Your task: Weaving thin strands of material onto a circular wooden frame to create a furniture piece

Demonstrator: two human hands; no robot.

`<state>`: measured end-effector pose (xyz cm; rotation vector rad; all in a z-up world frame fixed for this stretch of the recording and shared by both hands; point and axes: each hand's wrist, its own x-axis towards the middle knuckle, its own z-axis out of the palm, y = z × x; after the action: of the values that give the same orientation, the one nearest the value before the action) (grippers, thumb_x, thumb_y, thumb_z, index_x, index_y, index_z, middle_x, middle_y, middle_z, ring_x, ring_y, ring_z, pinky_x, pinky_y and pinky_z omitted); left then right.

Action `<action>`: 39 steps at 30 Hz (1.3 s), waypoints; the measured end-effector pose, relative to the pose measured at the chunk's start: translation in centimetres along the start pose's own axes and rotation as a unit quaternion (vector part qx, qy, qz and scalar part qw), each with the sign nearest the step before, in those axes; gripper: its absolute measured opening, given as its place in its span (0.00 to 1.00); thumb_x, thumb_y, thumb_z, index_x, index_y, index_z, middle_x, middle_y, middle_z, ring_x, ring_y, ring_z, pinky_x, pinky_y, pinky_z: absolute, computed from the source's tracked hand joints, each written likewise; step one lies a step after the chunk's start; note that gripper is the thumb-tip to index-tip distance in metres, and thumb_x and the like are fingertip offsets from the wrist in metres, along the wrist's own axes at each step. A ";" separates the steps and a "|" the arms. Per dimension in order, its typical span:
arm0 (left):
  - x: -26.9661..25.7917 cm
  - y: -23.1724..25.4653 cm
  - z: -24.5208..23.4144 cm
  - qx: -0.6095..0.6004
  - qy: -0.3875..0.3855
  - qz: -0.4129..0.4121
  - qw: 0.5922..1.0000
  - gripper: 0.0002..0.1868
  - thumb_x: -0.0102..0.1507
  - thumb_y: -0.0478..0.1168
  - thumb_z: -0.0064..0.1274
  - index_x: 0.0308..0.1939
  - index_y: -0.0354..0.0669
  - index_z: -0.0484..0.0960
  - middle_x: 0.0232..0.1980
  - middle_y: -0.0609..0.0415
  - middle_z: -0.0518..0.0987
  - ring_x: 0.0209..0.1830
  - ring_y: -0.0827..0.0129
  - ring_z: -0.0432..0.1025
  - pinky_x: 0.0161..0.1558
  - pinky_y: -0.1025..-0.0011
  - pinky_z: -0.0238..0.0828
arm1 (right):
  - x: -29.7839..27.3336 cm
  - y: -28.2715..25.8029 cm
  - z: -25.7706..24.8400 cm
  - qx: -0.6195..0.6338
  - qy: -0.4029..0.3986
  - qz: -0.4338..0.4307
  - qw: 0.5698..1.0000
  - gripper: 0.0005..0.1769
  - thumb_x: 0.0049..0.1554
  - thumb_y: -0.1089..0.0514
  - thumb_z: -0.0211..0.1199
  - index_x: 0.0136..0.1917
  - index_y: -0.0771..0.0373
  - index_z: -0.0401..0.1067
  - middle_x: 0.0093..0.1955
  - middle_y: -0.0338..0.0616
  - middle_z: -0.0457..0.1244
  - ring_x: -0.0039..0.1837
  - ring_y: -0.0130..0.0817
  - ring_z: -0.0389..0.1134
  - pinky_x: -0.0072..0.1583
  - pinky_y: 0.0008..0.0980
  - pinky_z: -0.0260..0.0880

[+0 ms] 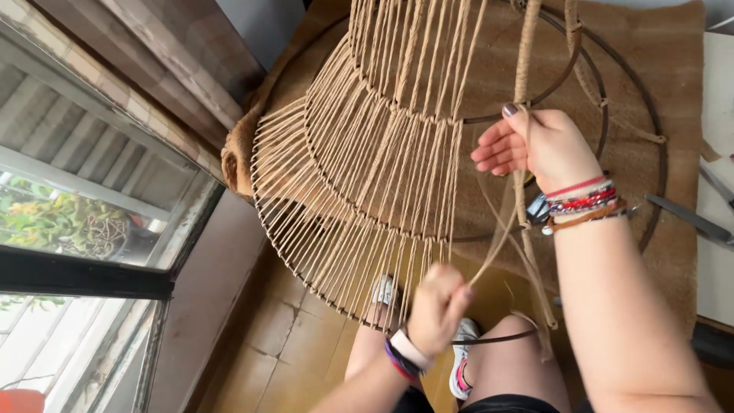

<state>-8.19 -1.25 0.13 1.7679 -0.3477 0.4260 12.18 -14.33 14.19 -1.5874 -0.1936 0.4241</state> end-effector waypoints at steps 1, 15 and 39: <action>-1.9 -0.1 0.9 -0.009 0.013 -0.039 0.999 0.30 0.75 0.59 0.32 0.23 0.48 0.62 0.25 0.58 0.63 0.31 0.66 0.59 0.37 0.65 0.57 | -0.2 -0.1 -0.5 -0.005 -0.036 0.016 0.999 0.27 0.73 0.48 0.43 0.47 0.71 0.72 0.43 0.55 0.70 0.42 0.43 0.73 0.44 0.33 0.75; -5.4 1.2 -0.2 -0.308 -0.057 -0.196 0.929 0.41 0.57 0.34 0.40 0.77 0.45 0.55 0.57 0.49 0.73 0.31 0.79 0.64 0.34 0.80 0.66 | -20.0 21.1 1.8 -0.498 -0.262 -0.090 0.822 0.12 0.55 0.41 0.57 0.35 0.44 0.73 0.36 0.31 0.71 0.39 0.37 0.73 0.45 0.41 0.64; -5.3 3.0 -0.6 -0.132 0.036 -0.305 0.943 0.16 0.70 0.38 0.43 0.59 0.51 0.81 0.24 0.55 0.79 0.25 0.69 0.78 0.31 0.73 0.77 | -20.7 13.7 2.5 -0.565 -0.244 0.036 0.788 0.17 0.56 0.47 0.60 0.57 0.51 0.71 0.45 0.45 0.73 0.51 0.44 0.76 0.53 0.43 0.77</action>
<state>-14.32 -1.34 0.41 1.4951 0.1944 -0.0053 -9.55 -20.74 3.69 -2.6370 -0.9253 0.8730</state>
